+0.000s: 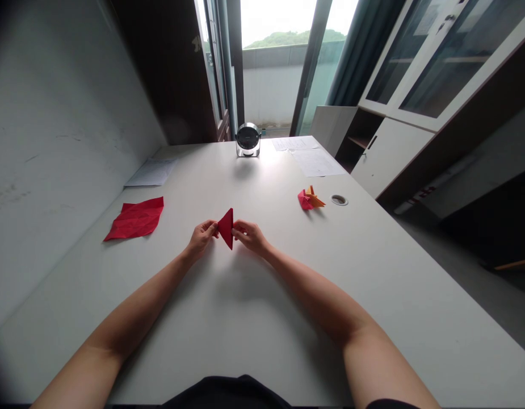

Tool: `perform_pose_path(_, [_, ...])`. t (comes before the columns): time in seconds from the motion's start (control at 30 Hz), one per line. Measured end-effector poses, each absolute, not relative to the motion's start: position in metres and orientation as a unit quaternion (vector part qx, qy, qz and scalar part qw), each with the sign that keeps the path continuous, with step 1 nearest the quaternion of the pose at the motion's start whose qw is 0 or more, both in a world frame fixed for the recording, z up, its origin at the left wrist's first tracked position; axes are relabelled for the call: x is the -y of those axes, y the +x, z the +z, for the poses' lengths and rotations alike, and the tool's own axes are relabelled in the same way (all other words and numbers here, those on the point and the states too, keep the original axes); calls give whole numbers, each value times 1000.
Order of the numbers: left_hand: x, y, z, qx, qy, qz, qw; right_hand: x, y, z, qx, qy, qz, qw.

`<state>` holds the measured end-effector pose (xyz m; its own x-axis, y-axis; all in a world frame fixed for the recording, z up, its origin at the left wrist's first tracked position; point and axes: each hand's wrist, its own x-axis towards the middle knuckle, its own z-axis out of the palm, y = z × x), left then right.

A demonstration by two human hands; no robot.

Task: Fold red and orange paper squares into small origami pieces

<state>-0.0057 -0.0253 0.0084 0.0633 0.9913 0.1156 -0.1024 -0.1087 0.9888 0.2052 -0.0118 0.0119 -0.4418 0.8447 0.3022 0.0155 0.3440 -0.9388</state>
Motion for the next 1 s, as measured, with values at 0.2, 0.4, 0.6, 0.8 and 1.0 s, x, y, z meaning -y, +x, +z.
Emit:
perform_pose_path(0.2, [30, 0, 13, -412, 549, 506, 522, 6, 202, 1, 702, -318, 456, 446])
perform_pose_path(0.4, [33, 1, 14, -405, 557, 496, 529, 3, 203, -3, 709, -354, 412, 450])
perform_pose_path(0.6, [32, 0, 14, -414, 563, 485, 526, 9, 205, 6, 748, -377, 339, 428])
perform_pose_path(0.8, [34, 1, 15, -423, 576, 469, 519, 17, 204, 16, 775, -385, 288, 411])
perform_pose_path(1.0, [35, 1, 16, -418, 586, 462, 518, 20, 205, 21, 791, -398, 242, 397])
